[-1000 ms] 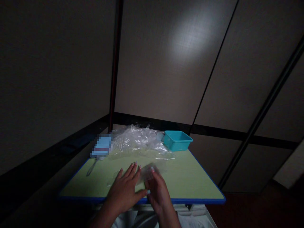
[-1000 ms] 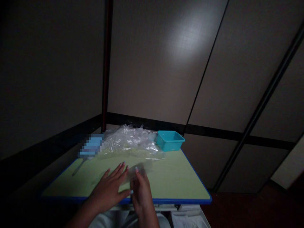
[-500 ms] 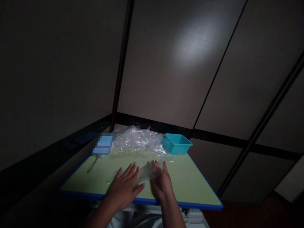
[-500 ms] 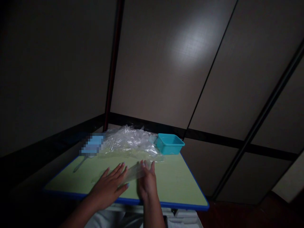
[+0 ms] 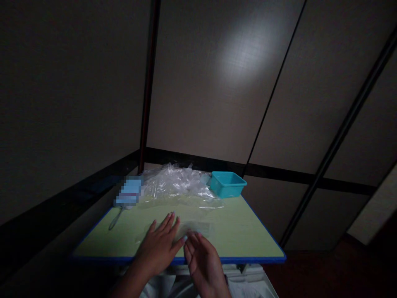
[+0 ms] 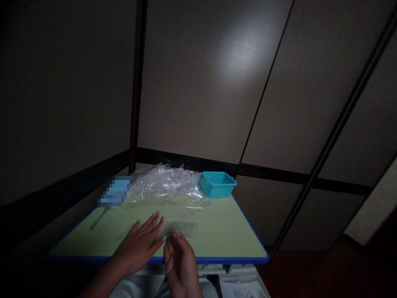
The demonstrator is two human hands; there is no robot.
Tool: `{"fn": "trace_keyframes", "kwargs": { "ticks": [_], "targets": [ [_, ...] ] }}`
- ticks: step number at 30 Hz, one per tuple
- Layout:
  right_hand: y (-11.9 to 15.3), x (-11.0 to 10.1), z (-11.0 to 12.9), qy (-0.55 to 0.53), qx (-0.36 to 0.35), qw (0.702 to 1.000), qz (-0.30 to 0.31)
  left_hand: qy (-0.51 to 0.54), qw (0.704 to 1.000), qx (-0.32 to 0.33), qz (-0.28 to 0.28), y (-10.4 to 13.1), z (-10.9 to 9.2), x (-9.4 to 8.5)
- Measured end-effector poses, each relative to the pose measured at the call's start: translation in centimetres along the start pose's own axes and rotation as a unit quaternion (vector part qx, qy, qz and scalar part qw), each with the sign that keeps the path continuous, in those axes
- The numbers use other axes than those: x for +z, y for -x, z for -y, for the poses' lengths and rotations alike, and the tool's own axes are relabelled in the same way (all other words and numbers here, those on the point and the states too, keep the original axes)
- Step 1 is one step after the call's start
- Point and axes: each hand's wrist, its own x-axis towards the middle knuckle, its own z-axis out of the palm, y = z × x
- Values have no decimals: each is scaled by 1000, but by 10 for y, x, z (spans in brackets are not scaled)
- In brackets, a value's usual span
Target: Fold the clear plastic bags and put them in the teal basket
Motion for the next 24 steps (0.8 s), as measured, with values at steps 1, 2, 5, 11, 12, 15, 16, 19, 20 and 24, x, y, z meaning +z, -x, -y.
{"fn": "trace_keyframes", "kwargs": {
  "ticks": [1,2,5,11,12,15,16,19,20,24],
  "targets": [
    [1,1,1,-3,13,1000,5,-1,1000,-1,2,0,0,0],
    [0,2,2,-6,23,1000,11,-3,1000,-3,3,0,0,1],
    [-6,7,7,-8,48,999,23,-6,1000,-5,1,-1,0,0],
    [-33,10,17,3,86,996,18,-7,1000,-3,5,0,-3,-4],
    [-37,9,18,2,85,996,18,-8,1000,-3,7,0,-3,-4],
    [-46,3,21,-6,66,998,23,-12,1000,-2,8,-1,-2,-2],
    [-48,1,22,-7,57,998,26,-13,1000,-2,8,-1,-1,-1],
    [-52,-6,27,4,36,999,32,-13,1000,-2,10,-2,0,1],
    [-53,-8,29,10,30,999,34,-13,1000,-2,10,-2,0,1],
    [-55,-13,34,20,12,999,40,-7,1000,-8,13,-1,-2,-1]
  ]
}}
